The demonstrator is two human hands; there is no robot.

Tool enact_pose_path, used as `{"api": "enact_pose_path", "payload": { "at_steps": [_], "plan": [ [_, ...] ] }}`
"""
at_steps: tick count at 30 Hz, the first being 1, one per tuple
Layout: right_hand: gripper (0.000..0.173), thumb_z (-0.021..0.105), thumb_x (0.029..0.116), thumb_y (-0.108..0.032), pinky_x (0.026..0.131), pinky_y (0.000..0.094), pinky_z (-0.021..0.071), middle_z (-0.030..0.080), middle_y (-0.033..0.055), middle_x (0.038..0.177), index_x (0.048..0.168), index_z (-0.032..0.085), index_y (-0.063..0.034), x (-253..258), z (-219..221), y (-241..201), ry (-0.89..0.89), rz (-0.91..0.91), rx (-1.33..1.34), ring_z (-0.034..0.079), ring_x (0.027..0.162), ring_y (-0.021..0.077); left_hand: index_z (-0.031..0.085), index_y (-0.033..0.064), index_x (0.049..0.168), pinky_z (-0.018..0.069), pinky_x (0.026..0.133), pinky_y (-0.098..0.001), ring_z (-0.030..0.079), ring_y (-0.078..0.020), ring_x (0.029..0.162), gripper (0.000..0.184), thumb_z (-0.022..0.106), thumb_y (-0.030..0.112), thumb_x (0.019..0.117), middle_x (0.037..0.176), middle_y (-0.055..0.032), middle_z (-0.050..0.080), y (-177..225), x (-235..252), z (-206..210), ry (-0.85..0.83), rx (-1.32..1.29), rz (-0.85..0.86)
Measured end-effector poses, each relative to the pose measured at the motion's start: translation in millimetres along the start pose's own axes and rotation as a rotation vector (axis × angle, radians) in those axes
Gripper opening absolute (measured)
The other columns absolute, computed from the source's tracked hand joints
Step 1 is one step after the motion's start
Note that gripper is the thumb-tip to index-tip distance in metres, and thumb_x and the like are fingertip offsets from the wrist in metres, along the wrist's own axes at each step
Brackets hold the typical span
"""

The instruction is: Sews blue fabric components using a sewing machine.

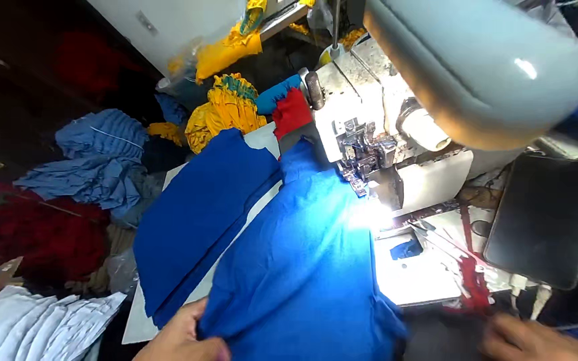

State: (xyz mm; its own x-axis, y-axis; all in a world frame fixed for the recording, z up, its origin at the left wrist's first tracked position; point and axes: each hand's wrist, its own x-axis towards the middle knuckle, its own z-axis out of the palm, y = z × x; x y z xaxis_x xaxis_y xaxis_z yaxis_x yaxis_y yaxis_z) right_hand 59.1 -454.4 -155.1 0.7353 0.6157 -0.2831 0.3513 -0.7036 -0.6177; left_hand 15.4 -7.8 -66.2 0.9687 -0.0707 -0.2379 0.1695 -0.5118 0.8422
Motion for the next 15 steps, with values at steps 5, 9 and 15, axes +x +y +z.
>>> {"api": "enact_pose_path", "payload": {
  "at_steps": [5,9,15],
  "plan": [
    [0.04,0.067,0.0915,-0.049,0.085,0.0545,0.0538,0.073,0.0081,0.107,0.106,0.072,-0.0119,94.2,47.5,-21.9,0.676,-0.322,0.146,0.068,0.104,0.0293,0.077,0.0117,0.097,0.0583,0.085,-0.0214,0.068,0.0043,0.089,0.019,0.071,0.03,0.0924,0.094,0.0099,0.075,-21.9,12.9,6.3,0.027,0.284,-0.057],
    [0.012,0.064,0.0937,-0.013,0.078,0.0392,0.0537,0.07,0.0125,0.086,0.094,0.068,-0.0017,95.4,72.3,-47.2,0.573,-0.472,0.44,0.068,0.083,0.0227,0.071,0.0125,0.1,0.0599,0.082,-0.0232,0.071,0.0018,0.086,0.01,0.064,0.015,0.0942,0.091,0.0116,0.075,-36.0,10.6,-0.3,0.328,0.098,-0.105],
    [0.017,0.061,0.1006,-0.013,0.081,0.0232,0.054,0.07,0.0154,0.093,0.101,0.071,0.0017,55.2,62.2,-39.3,0.553,-0.322,0.608,0.067,0.089,0.0143,0.072,0.0035,0.099,0.0607,0.08,-0.0221,0.072,0.0006,0.083,0.011,0.071,0.007,0.0879,0.088,0.0048,0.076,-50.8,35.0,40.6,0.45,0.087,-0.179]
  ]
}}
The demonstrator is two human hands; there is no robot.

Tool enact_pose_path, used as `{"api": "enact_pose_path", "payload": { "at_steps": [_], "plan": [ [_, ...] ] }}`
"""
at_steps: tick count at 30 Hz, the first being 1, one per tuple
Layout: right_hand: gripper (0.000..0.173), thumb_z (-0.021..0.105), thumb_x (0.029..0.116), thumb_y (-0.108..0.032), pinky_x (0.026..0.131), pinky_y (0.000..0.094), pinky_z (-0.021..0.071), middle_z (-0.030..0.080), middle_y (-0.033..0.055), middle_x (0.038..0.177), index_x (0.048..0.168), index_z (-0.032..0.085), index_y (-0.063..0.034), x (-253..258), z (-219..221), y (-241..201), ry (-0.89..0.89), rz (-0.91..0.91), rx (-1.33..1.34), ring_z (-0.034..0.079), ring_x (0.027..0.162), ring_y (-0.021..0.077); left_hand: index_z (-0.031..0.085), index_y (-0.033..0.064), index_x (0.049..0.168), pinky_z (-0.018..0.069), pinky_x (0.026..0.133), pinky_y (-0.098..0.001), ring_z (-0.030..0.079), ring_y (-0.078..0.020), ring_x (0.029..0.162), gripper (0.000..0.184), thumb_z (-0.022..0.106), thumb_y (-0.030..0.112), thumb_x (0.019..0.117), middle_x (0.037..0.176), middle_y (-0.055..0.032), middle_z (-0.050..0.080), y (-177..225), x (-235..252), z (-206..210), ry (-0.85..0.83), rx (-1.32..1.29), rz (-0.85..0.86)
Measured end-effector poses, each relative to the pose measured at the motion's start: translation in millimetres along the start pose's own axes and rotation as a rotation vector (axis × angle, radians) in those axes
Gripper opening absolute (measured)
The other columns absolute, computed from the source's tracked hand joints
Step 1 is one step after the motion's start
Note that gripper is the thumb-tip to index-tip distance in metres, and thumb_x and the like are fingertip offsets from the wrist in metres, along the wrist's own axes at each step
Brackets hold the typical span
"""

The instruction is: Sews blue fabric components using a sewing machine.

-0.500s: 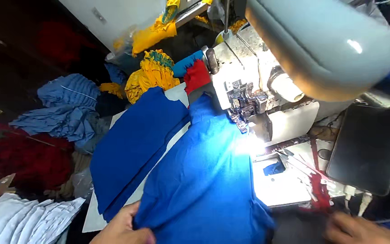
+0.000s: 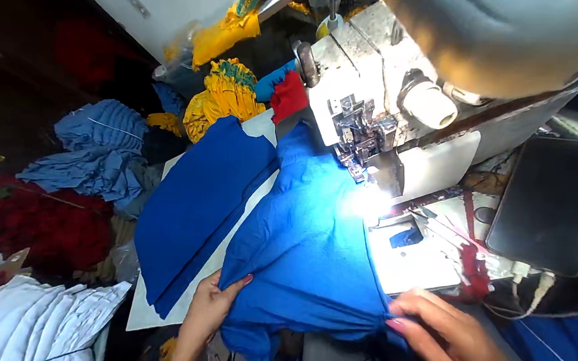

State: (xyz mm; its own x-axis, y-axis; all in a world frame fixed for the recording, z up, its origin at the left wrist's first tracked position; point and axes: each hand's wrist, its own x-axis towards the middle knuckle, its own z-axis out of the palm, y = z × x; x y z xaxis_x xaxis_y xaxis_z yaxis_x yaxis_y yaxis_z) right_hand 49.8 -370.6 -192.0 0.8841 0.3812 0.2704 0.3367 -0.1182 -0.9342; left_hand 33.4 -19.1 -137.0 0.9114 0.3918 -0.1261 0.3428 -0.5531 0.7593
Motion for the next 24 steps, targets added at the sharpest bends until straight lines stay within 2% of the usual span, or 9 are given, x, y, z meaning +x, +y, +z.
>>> {"api": "enact_pose_path", "payload": {
  "at_steps": [3,7,9,10,12,14,16,19,24],
  "plan": [
    [0.018,0.061,0.1023,-0.011,0.081,0.0229,0.0523,0.067,0.0185,0.092,0.099,0.068,0.005,-3.7,-19.3,-31.4,-0.022,0.041,0.038,0.064,0.091,0.0162,0.072,0.0083,0.097,0.0608,0.078,-0.0197,0.071,0.0024,0.083,0.018,0.07,0.004,0.0801,0.088,0.0101,0.076,0.1,-6.3,2.6,0.08,-0.096,0.095],
    [0.019,0.065,0.0982,-0.014,0.074,0.0222,0.0526,0.072,0.0139,0.095,0.093,0.072,0.0025,-4.2,-8.5,4.1,-0.072,0.171,0.109,0.065,0.084,0.0094,0.071,0.0042,0.101,0.0599,0.078,-0.0189,0.071,0.0023,0.082,0.013,0.067,0.008,0.089,0.088,0.0082,0.075,-16.2,-6.9,14.8,0.062,-0.087,0.072],
    [0.017,0.066,0.0956,-0.012,0.081,0.0222,0.0544,0.073,0.0123,0.097,0.09,0.071,0.0024,1.3,-6.1,7.8,-0.106,0.208,0.188,0.068,0.091,0.0079,0.071,0.004,0.101,0.0595,0.079,-0.0187,0.071,0.0024,0.082,0.013,0.065,0.01,0.0917,0.088,0.0074,0.075,-21.2,-2.4,16.0,0.045,-0.073,0.057],
    [0.016,0.066,0.0953,-0.013,0.082,0.0212,0.0547,0.072,0.0095,0.096,0.091,0.071,0.002,5.0,-6.0,4.5,-0.113,0.238,0.239,0.067,0.092,0.0057,0.071,0.0041,0.101,0.0593,0.08,-0.0186,0.071,0.0026,0.083,0.012,0.064,0.01,0.0921,0.088,0.0074,0.075,-22.6,-0.7,15.8,0.044,-0.079,0.064],
    [0.017,0.061,0.0998,-0.02,0.07,0.0164,0.0507,0.063,-0.0044,0.086,0.101,0.063,-0.0036,14.7,-1.8,0.0,-0.094,0.348,0.323,0.06,0.078,-0.0034,0.071,0.0031,0.101,0.0587,0.082,-0.0189,0.07,0.0027,0.085,0.013,0.065,0.01,0.0926,0.09,0.007,0.075,-24.0,1.9,18.7,0.042,-0.097,0.087],
    [0.019,0.059,0.1019,-0.028,0.064,0.0164,0.0487,0.056,-0.0114,0.076,0.108,0.057,-0.0102,23.5,7.7,5.8,-0.062,0.45,0.39,0.056,0.069,-0.0041,0.072,0.0039,0.101,0.0589,0.082,-0.0186,0.071,0.0022,0.085,0.013,0.065,0.011,0.0929,0.09,0.0067,0.075,-25.1,1.7,23.3,0.034,-0.106,0.094],
    [0.018,0.06,0.1019,-0.028,0.063,0.0177,0.0493,0.058,-0.01,0.074,0.108,0.06,-0.0112,28.4,15.9,12.4,-0.037,0.501,0.45,0.057,0.067,-0.0014,0.072,0.0046,0.1,0.0594,0.08,-0.0184,0.071,0.0016,0.083,0.012,0.066,0.011,0.0921,0.088,0.0065,0.076,-26.2,0.2,24.6,0.039,-0.126,0.091],
    [0.015,0.059,0.1022,-0.018,0.071,0.0162,0.0516,0.066,-0.0084,0.081,0.094,0.07,-0.0108,32.9,12.4,5.2,0.002,0.574,0.517,0.062,0.076,-0.0023,0.073,0.0049,0.099,0.0602,0.079,-0.0188,0.072,0.0007,0.082,0.01,0.068,0.008,0.0899,0.087,0.0068,0.076,-28.2,-2.5,20.8,0.054,-0.185,0.09],
    [0.017,0.055,0.1019,-0.012,0.071,0.0194,0.0545,0.068,-0.0088,0.082,0.093,0.07,-0.0139,26.0,9.8,5.3,0.046,0.595,0.633,0.064,0.075,-0.0002,0.074,0.0079,0.096,0.0605,0.077,-0.019,0.072,0.0004,0.081,0.009,0.069,0.008,0.0892,0.085,0.0078,0.076,-30.5,-1.4,17.8,0.048,-0.219,0.086]
  ]
}}
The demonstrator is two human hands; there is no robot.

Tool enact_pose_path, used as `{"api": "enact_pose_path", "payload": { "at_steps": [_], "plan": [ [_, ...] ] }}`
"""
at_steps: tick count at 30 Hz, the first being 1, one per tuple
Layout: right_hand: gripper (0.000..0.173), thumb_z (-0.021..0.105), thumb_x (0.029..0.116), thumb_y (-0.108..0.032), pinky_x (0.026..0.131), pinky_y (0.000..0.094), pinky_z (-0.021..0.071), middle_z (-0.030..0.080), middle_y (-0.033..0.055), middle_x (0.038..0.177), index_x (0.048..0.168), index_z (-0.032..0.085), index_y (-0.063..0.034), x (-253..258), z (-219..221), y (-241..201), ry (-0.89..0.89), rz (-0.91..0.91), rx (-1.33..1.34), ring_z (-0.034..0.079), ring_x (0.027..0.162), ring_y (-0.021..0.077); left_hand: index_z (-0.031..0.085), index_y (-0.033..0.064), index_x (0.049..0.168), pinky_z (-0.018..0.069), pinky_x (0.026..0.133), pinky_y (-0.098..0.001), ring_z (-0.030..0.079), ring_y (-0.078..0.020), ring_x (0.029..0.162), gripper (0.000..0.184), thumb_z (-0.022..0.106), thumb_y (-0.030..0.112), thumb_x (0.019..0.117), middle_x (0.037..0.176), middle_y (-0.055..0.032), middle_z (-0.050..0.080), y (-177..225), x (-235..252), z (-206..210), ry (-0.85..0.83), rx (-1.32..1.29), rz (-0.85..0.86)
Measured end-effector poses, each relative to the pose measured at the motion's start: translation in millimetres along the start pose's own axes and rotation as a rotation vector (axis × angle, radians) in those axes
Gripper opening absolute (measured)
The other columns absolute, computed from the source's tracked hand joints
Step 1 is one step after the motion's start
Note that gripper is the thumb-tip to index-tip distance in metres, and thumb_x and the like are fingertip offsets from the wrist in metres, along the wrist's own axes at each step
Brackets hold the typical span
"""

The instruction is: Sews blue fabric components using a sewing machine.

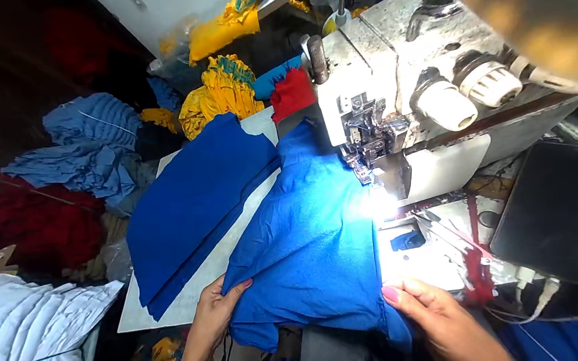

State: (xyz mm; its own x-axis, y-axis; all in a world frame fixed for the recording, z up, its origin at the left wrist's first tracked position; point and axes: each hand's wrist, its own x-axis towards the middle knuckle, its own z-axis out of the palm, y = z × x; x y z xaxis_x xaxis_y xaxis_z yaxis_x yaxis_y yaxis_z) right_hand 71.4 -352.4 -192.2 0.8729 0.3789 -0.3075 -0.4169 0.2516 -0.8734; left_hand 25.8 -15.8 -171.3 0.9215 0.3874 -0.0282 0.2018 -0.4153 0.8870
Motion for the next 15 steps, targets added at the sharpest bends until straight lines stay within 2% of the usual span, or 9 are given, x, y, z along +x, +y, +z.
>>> {"api": "enact_pose_path", "payload": {
  "at_steps": [4,8,9,12,13,14,15],
  "plan": [
    [0.016,0.053,0.1042,-0.013,0.07,0.0183,0.0526,0.065,-0.0104,0.084,0.097,0.067,-0.0137,-8.3,-7.1,-3.3,-0.023,-0.016,-0.1,0.062,0.076,-0.0018,0.074,0.0088,0.094,0.06,0.075,-0.0182,0.071,0.0015,0.079,0.009,0.069,0.007,0.0871,0.083,0.0091,0.076,1.7,3.6,-0.8,0.015,-0.005,0.008],
    [0.02,0.056,0.1016,-0.009,0.087,0.0194,0.0557,0.071,-0.0067,0.106,0.115,0.069,-0.0067,-11.5,-15.9,2.8,-0.055,-0.069,-0.103,0.066,0.096,-0.0009,0.074,0.0093,0.091,0.0606,0.074,-0.0196,0.072,0.0005,0.077,0.007,0.07,0.007,0.0859,0.082,0.008,0.076,-1.1,3.3,2.6,0.01,-0.028,-0.021],
    [0.021,0.057,0.1009,-0.01,0.088,0.0194,0.0565,0.073,-0.0063,0.107,0.116,0.071,-0.0058,-9.7,-16.5,5.3,-0.052,-0.101,-0.107,0.067,0.097,-0.0009,0.075,0.0087,0.091,0.0609,0.075,-0.0204,0.072,-0.0005,0.077,0.007,0.071,0.008,0.0862,0.082,0.007,0.076,-3.2,3.3,5.3,0.002,-0.033,-0.027],
    [0.014,0.06,0.1003,-0.013,0.074,0.0133,0.0544,0.071,-0.0099,0.091,0.105,0.072,-0.0078,-6.2,-12.4,5.1,-0.009,-0.251,-0.212,0.064,0.082,-0.0063,0.075,0.0081,0.091,0.0612,0.074,-0.0211,0.072,-0.0011,0.077,0.006,0.071,0.007,0.0858,0.082,0.0066,0.076,-4.5,2.5,10.7,0.025,-0.035,-0.018],
    [0.014,0.059,0.1008,-0.012,0.071,0.0113,0.0521,0.069,-0.0084,0.087,0.101,0.071,-0.006,-9.3,-10.1,-1.2,0.002,-0.307,-0.293,0.061,0.078,-0.0076,0.075,0.0086,0.091,0.061,0.075,-0.0208,0.072,0.0,0.078,0.008,0.07,0.006,0.0851,0.083,0.0079,0.076,-0.8,0.9,8.4,0.042,-0.03,0.008],
    [0.016,0.058,0.1012,-0.011,0.07,0.0112,0.05,0.067,-0.0036,0.084,0.099,0.07,-0.0016,-15.4,-7.8,-9.9,0.005,-0.364,-0.385,0.06,0.077,-0.0066,0.074,0.0099,0.091,0.0607,0.076,-0.0206,0.071,0.0012,0.08,0.01,0.069,0.004,0.0841,0.084,0.0097,0.076,5.2,-1.5,3.2,0.059,-0.021,0.041],
    [0.018,0.056,0.1024,-0.01,0.074,0.014,0.0502,0.067,0.0038,0.086,0.097,0.068,0.0024,-22.5,-6.7,-17.7,-0.011,-0.406,-0.468,0.061,0.08,-0.0018,0.075,0.0123,0.091,0.0606,0.078,-0.0205,0.071,0.0019,0.082,0.013,0.069,0.004,0.0838,0.086,0.0113,0.076,12.1,-4.5,-4.3,0.069,-0.02,0.076]
  ]
}}
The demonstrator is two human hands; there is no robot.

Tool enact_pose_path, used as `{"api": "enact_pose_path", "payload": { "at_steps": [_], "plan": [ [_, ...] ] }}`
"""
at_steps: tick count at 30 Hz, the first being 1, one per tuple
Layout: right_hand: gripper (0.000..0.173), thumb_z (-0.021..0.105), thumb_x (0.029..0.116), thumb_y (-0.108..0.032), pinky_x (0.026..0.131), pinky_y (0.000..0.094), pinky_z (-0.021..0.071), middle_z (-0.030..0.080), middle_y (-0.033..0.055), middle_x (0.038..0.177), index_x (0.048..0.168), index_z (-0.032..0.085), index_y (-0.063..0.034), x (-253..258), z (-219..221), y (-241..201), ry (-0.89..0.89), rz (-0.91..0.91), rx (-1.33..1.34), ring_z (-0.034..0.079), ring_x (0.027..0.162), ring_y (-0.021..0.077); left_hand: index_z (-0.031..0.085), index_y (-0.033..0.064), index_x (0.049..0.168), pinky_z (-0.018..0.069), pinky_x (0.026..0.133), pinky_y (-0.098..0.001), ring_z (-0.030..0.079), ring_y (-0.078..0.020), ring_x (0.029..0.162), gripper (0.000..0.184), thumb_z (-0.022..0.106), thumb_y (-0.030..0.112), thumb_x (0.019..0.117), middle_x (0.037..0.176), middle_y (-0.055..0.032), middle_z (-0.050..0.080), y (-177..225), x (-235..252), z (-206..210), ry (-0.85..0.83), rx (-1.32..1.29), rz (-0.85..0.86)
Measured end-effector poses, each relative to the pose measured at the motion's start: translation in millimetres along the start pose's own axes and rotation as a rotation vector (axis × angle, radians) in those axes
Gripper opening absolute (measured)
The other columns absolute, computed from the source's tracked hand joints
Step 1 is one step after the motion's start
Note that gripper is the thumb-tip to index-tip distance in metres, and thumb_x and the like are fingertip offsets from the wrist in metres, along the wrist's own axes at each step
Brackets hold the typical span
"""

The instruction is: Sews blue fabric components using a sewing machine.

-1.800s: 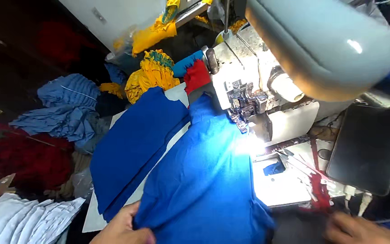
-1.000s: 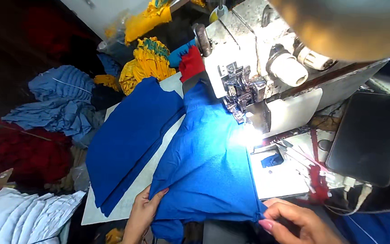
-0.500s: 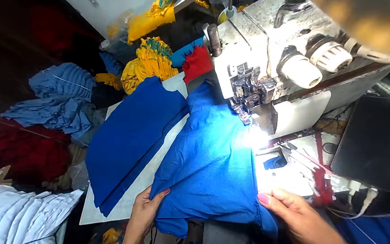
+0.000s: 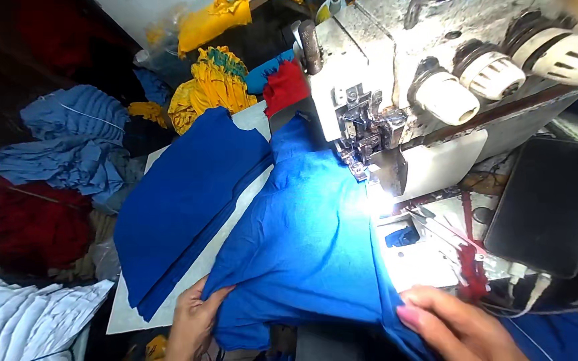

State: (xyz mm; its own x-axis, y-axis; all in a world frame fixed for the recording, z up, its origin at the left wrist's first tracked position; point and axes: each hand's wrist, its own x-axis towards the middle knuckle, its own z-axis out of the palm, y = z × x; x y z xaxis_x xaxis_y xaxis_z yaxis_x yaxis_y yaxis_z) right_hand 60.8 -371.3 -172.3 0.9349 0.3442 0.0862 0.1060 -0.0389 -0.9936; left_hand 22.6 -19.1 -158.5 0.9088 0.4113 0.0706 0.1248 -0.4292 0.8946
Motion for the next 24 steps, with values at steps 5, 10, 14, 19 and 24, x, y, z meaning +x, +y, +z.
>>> {"api": "enact_pose_path", "payload": {
  "at_steps": [5,10,14,19,24],
  "plan": [
    [0.032,0.053,0.1047,-0.017,0.08,0.0267,0.0505,0.068,0.0174,0.089,0.097,0.072,0.0076,-6.2,11.5,18.9,0.163,0.086,-0.247,0.063,0.083,0.0145,0.072,0.0106,0.081,0.058,0.071,-0.0146,0.069,0.007,0.074,0.013,0.07,-0.003,0.0809,0.076,0.0122,0.074,28.0,-8.7,7.7,0.064,0.087,-0.024],
    [0.028,0.055,0.1039,-0.015,0.075,0.0142,0.0494,0.07,0.0112,0.086,0.097,0.071,0.007,-3.1,17.7,22.4,0.266,0.071,-0.201,0.061,0.077,0.0009,0.077,0.0126,0.091,0.0607,0.078,-0.0187,0.072,0.0029,0.082,0.014,0.071,0.003,0.0825,0.087,0.0123,0.077,8.2,-17.4,2.5,0.063,0.039,0.13],
    [0.017,0.058,0.1025,-0.014,0.065,0.01,0.0496,0.067,0.0014,0.081,0.108,0.061,0.0018,-9.2,21.2,41.8,0.258,-0.097,-0.139,0.058,0.069,-0.0056,0.078,0.0142,0.091,0.0609,0.08,-0.0206,0.072,0.0009,0.084,0.01,0.076,0.007,0.0846,0.089,0.0106,0.078,14.5,-24.3,-3.8,0.086,0.005,0.204],
    [0.044,0.076,0.0929,-0.037,0.087,0.0167,0.053,0.062,-0.0005,0.112,0.127,0.055,-0.0197,-19.1,19.2,55.8,0.202,-0.399,-0.214,0.062,0.101,0.0022,0.078,0.02,0.093,0.06,0.08,-0.0179,0.071,0.0045,0.084,0.011,0.076,0.012,0.0854,0.09,0.0158,0.077,15.6,-30.7,-6.8,0.058,0.052,0.233],
    [0.02,0.071,0.0964,-0.023,0.077,0.0194,0.0523,0.067,0.019,0.093,0.103,0.07,-0.0039,-14.8,21.7,48.6,0.258,-0.381,-0.388,0.064,0.084,0.0155,0.078,0.0181,0.093,0.0604,0.079,-0.018,0.071,0.004,0.083,0.011,0.076,0.011,0.0855,0.09,0.0148,0.077,10.5,-33.1,-0.3,0.051,0.043,0.243]
  ]
}}
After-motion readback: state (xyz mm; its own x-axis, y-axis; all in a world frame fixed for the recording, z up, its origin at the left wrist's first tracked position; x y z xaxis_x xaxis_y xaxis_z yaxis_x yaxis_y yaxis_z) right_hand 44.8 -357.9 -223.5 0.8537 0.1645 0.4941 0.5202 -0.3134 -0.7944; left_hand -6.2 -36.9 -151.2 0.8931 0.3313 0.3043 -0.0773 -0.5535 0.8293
